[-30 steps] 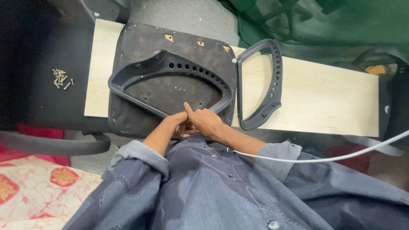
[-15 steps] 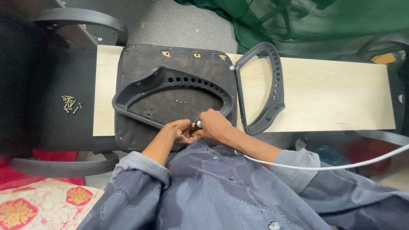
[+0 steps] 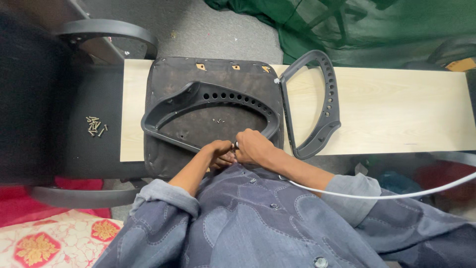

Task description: The person assembles a chair by screwing screws into the underside of the seat and attaching a plastic frame using a screwdriver. The person aligns the frame, inserts screws, and tightens them to secure the frame to the seat.

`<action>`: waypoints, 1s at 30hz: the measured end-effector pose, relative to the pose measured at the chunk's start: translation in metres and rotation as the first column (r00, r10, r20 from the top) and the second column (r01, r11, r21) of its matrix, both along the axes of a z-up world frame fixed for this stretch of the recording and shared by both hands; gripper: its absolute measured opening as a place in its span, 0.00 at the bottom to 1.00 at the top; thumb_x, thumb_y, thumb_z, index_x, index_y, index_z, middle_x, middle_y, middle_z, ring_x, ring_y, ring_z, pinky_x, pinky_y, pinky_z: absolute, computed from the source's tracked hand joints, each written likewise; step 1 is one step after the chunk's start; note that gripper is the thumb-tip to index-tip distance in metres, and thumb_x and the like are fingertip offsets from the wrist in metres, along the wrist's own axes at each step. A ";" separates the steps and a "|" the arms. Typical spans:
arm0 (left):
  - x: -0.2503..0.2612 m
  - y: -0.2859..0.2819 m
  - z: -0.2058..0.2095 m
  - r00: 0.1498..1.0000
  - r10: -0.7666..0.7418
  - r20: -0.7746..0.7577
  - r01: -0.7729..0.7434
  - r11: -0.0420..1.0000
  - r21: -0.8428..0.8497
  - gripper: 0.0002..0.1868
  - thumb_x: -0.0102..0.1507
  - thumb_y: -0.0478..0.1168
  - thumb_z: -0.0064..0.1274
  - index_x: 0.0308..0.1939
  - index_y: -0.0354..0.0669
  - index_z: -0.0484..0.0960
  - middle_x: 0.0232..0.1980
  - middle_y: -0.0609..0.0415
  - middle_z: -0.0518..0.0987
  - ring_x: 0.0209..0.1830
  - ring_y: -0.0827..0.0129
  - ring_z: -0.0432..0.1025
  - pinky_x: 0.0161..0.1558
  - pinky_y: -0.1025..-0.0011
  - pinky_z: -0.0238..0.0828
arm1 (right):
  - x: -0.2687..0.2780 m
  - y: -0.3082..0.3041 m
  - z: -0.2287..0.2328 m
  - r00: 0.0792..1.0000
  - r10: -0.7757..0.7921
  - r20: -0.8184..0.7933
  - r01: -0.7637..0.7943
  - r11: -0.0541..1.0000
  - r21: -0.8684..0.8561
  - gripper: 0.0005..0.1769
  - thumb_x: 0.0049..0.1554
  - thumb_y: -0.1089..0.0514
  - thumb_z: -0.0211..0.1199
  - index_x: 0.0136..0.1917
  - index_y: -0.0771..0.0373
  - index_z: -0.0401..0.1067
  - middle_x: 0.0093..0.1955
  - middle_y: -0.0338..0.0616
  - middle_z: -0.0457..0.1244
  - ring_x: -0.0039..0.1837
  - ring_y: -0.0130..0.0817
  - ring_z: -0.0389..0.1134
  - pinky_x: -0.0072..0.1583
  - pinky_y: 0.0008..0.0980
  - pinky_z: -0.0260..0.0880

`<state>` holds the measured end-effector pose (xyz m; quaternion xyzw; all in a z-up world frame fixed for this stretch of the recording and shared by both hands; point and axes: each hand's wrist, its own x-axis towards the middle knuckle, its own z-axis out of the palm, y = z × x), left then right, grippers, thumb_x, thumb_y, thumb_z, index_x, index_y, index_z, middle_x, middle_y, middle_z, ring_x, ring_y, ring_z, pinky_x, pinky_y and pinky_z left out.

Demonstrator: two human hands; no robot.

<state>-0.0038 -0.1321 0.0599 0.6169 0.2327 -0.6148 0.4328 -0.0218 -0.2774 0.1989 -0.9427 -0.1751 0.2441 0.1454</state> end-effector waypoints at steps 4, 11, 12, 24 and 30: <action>0.015 0.001 0.028 0.819 -0.302 0.488 0.273 0.953 0.131 0.12 0.60 0.42 0.54 0.43 0.43 0.88 0.36 0.53 0.85 0.28 0.67 0.73 0.33 0.67 0.69 | 0.005 -0.006 -0.009 0.999 0.034 0.041 -0.036 0.998 0.047 0.17 0.45 0.57 0.67 0.45 0.71 0.75 0.38 0.69 0.67 0.45 0.65 0.71 0.47 0.53 0.74; 0.001 0.010 0.015 0.479 0.049 0.876 0.325 0.918 -0.229 0.21 0.47 0.33 0.67 0.45 0.40 0.84 0.39 0.51 0.87 0.38 0.70 0.80 0.43 0.67 0.76 | 0.008 -0.008 -0.012 0.992 0.130 -0.005 -0.128 0.985 0.118 0.16 0.45 0.57 0.71 0.46 0.65 0.77 0.42 0.60 0.70 0.47 0.59 0.73 0.50 0.49 0.75; -0.004 0.010 0.015 0.451 0.093 0.888 0.319 0.912 -0.257 0.23 0.46 0.34 0.70 0.45 0.40 0.84 0.40 0.51 0.87 0.39 0.70 0.81 0.44 0.67 0.77 | 0.007 -0.009 -0.010 0.988 0.154 0.006 -0.153 0.978 0.139 0.15 0.45 0.57 0.72 0.47 0.64 0.77 0.42 0.58 0.70 0.47 0.58 0.73 0.50 0.49 0.74; -0.023 0.014 0.061 0.278 -0.019 0.960 0.257 0.965 -0.056 0.12 0.53 0.35 0.67 0.40 0.37 0.86 0.34 0.42 0.84 0.35 0.56 0.82 0.38 0.64 0.77 | 0.000 -0.009 0.014 0.997 0.035 0.071 -0.051 0.972 0.229 0.15 0.46 0.57 0.70 0.47 0.64 0.81 0.35 0.64 0.67 0.41 0.59 0.72 0.47 0.48 0.75; -0.027 0.014 0.068 0.348 -0.006 0.937 0.177 0.982 -0.060 0.12 0.53 0.38 0.66 0.38 0.36 0.86 0.34 0.44 0.86 0.34 0.57 0.83 0.39 0.65 0.78 | 0.004 -0.009 0.004 0.983 0.141 0.121 -0.161 0.972 0.172 0.11 0.46 0.60 0.68 0.43 0.65 0.81 0.38 0.62 0.69 0.44 0.59 0.72 0.48 0.49 0.74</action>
